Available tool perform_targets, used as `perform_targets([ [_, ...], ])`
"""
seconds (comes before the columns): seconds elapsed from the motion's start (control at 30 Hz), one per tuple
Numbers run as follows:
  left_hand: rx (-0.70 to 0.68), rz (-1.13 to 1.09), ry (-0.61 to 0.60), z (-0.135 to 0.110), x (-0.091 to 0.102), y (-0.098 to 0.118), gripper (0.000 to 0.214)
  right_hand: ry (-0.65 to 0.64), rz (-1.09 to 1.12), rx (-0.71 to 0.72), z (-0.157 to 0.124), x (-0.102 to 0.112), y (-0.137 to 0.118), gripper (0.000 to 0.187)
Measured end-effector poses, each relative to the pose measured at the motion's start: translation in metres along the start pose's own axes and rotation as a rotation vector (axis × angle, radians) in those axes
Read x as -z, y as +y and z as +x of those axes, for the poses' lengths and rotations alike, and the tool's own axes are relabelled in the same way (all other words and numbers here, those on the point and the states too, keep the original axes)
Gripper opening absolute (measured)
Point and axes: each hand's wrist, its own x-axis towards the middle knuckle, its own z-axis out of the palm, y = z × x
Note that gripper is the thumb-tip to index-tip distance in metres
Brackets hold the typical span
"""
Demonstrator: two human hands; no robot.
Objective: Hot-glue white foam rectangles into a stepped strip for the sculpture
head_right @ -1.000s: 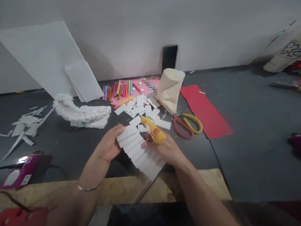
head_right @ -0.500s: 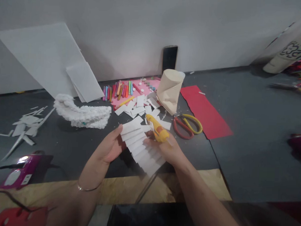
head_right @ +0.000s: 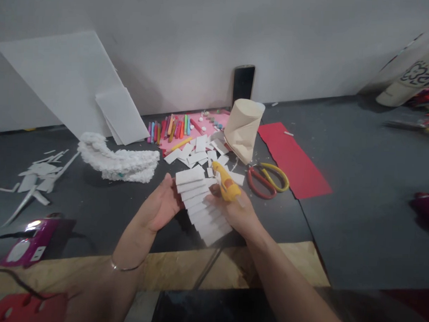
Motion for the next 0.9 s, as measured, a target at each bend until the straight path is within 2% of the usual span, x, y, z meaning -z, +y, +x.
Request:
perform_targets([
  [0.07,0.017,0.029,-0.040,-0.001,0.000,-0.001,0.050,0.037,0.029,-0.022,0.001,0.000,0.002,0.031],
  [0.27,0.124,0.187,-0.085,-0.002,-0.003,-0.012,0.044,0.155,0.057,0.087,-0.001,-0.001,-0.006,0.034],
  [0.43,0.096,0.205,-0.069,-0.001,-0.004,-0.016,0.042,0.121,0.047,0.066,-0.002,-0.003,-0.005,0.035],
  [0.63,0.059,0.309,-0.008,-0.003,-0.004,-0.010,0.046,0.116,0.047,0.089,0.000,-0.001,0.002,0.037],
  [0.77,0.035,0.400,-0.055,-0.004,-0.002,-0.009,0.047,0.088,0.124,0.002,0.001,0.001,-0.001,0.040],
  [0.9,-0.008,0.485,-0.085,-0.003,0.000,-0.010,0.041,0.073,0.127,0.023,0.002,0.002,-0.002,0.038],
])
